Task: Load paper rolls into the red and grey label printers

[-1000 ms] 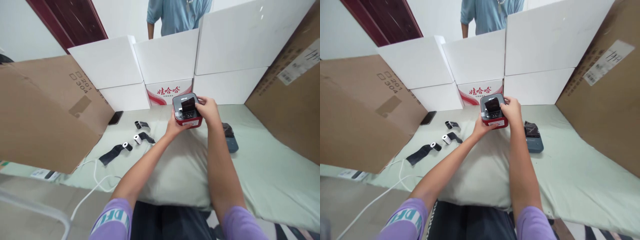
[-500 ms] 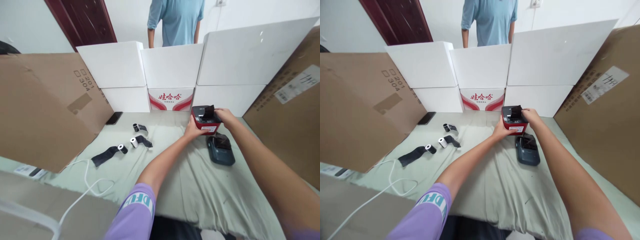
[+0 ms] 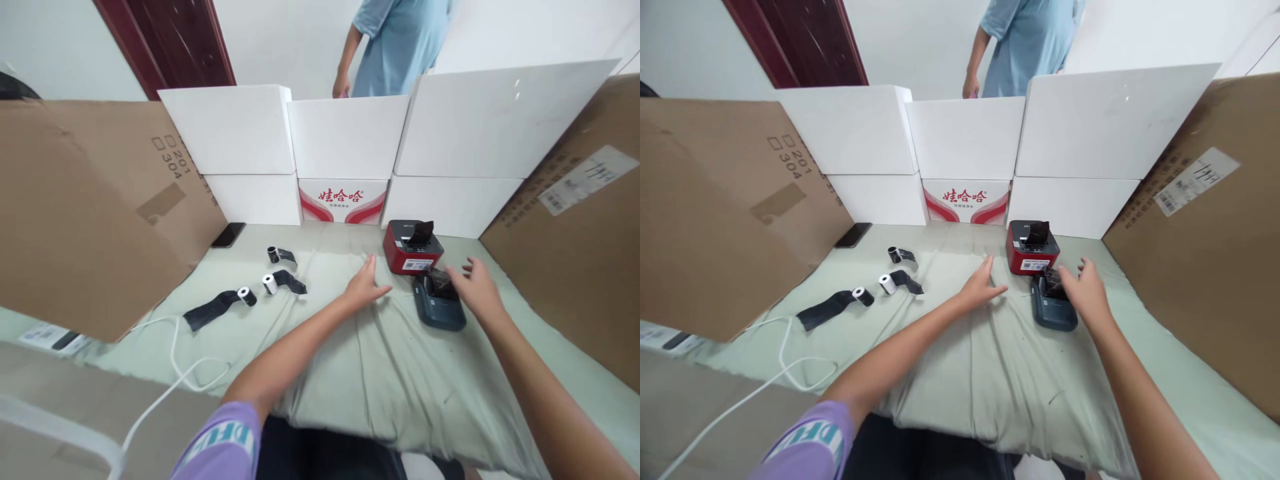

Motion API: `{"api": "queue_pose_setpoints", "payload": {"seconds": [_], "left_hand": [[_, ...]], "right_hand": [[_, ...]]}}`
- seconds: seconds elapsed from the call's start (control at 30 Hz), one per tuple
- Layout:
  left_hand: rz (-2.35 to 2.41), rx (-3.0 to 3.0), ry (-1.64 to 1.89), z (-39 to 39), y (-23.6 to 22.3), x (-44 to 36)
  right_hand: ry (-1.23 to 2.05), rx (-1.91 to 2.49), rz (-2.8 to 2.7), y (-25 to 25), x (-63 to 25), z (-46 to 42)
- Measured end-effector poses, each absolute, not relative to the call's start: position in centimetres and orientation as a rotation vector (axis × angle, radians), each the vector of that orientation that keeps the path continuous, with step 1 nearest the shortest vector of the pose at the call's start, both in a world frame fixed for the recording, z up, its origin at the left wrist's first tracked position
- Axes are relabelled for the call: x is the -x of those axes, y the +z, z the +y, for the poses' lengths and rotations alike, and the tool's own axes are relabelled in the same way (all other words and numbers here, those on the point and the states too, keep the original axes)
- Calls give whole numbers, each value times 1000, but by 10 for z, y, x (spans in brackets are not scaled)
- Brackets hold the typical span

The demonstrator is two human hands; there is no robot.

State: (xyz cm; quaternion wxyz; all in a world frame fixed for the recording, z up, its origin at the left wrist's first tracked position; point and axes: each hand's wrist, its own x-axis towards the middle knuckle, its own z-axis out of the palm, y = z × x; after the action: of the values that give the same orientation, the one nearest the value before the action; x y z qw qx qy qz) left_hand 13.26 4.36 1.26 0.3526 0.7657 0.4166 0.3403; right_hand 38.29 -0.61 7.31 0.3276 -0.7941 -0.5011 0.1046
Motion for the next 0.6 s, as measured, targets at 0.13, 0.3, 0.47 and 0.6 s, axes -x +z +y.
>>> {"api": "queue_pose_setpoints", "payload": {"seconds": [0.13,0.3,0.47,0.6], "left_hand": [[1132,-2110,922,2,7,-75],[1167,-2070,1036,-15,2,-40],[1200,-1953,1221,-3,5,-32],[1260,-1890,1230,8,2,-29]], "right_hand": [[241,2184,-1395,46,-346,-59],[-19,2259,-1381,42,-301,-76],[40,2138,-1547,52,-236,-79],[93,2050,-1641,54,-173,-59]]}}
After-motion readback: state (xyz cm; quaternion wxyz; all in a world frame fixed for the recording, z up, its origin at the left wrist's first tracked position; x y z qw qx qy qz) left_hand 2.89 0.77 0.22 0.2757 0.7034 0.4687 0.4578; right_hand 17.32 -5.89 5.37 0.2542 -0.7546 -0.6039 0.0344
